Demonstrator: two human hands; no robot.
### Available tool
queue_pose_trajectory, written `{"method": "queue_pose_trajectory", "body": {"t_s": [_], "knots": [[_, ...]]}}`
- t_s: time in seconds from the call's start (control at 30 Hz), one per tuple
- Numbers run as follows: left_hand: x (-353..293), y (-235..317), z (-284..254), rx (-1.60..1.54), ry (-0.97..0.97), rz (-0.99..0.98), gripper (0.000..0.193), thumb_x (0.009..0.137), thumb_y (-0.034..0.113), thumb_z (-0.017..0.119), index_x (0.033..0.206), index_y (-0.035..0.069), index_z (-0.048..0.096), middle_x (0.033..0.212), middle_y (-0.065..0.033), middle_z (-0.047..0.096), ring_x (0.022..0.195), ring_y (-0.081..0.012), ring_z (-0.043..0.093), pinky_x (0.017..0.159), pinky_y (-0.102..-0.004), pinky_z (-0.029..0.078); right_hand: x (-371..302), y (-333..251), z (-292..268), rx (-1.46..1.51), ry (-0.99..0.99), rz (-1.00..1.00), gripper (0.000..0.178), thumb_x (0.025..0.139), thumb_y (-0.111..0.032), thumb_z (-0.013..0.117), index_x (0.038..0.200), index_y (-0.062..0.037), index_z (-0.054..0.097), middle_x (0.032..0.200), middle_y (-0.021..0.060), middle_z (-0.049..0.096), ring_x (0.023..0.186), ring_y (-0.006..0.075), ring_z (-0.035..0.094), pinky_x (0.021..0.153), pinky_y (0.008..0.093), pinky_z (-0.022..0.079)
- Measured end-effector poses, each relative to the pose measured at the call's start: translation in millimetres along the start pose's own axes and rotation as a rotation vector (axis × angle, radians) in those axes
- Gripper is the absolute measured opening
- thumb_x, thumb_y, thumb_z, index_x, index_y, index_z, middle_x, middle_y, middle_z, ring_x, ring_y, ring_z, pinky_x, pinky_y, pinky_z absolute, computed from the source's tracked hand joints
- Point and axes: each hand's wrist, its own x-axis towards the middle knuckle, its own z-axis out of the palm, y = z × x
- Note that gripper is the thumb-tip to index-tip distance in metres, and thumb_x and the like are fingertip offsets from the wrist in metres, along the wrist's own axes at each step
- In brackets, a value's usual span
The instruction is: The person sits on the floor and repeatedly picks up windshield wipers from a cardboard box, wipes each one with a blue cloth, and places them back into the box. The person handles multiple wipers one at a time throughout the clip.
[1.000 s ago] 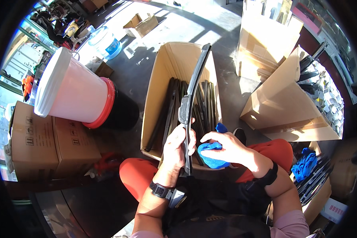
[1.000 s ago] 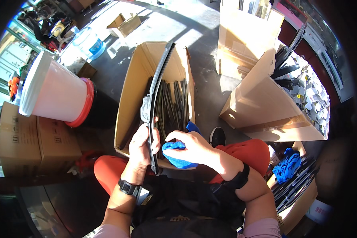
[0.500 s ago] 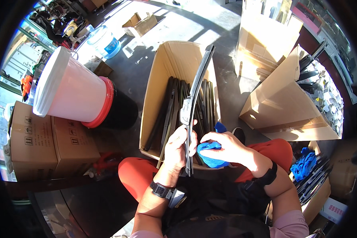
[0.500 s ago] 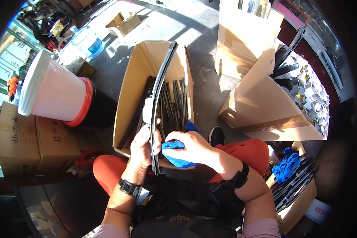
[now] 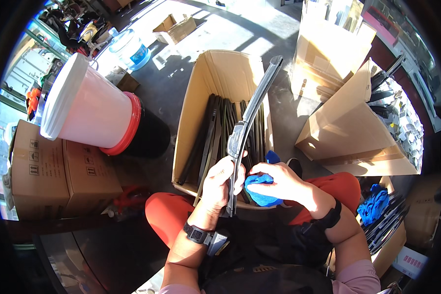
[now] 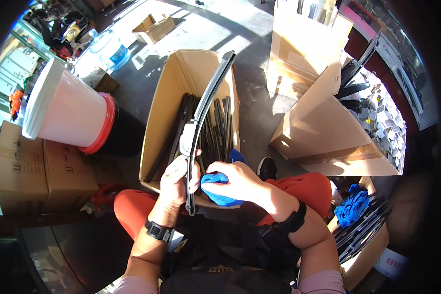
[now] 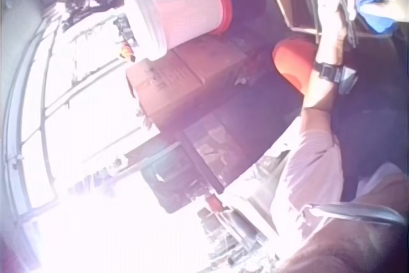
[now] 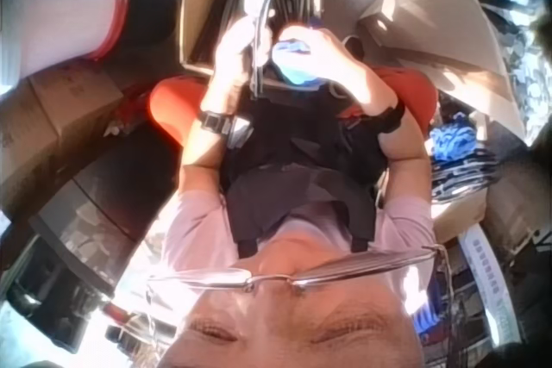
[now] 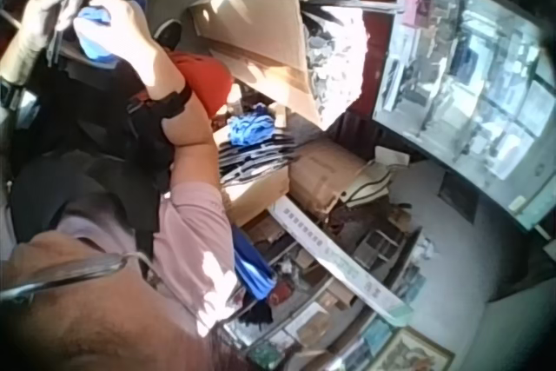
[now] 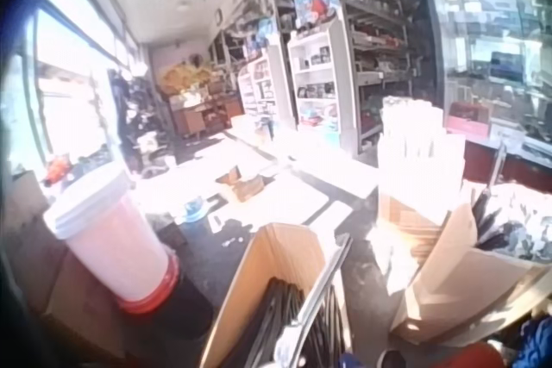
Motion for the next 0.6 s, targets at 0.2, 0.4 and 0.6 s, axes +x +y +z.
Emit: {"method": "queue_pose_trajectory", "body": {"t_s": [0.2,0.4,0.6], "knots": [[-6,5,-6,0.025,-0.034,0.021,0.051,0.088,0.029,0.058,0.125,-0.004,0.046,0.072,-0.0074,0.056,0.05,-0.0129,0.048,0.042,-0.0237,0.038,1,-5,3,-0.003,-0.038,0.104,0.029,0.077,-0.025,0.07,0.097,-0.0059,0.06,0.08,0.0123,0.066,0.071,0.0268,0.066,0.065,0.0323,0.052],[-19,52,6,0.282,-0.024,0.227,0.039,0.092,0.022,0.055,0.124,0.002,0.048,0.077,-0.0029,0.054,0.057,-0.0087,0.047,0.049,-0.0196,0.039,3,-17,0,0.124,-0.014,0.108,0.026,0.077,-0.02,0.072,0.096,-0.0043,0.063,0.082,0.0101,0.067,0.077,0.02,0.067,0.071,0.031,0.052],[-54,182,-17,0.863,0.514,0.662,0.037,0.09,0.002,0.051,0.127,0.001,0.049,0.08,-0.0015,0.054,0.059,-0.0058,0.046,0.051,-0.0186,0.039,8,-15,9,0.074,-0.021,0.104,0.025,0.078,-0.017,0.071,0.097,-0.0038,0.062,0.084,0.0085,0.067,0.079,0.0177,0.066,0.073,0.0303,0.052]]}}
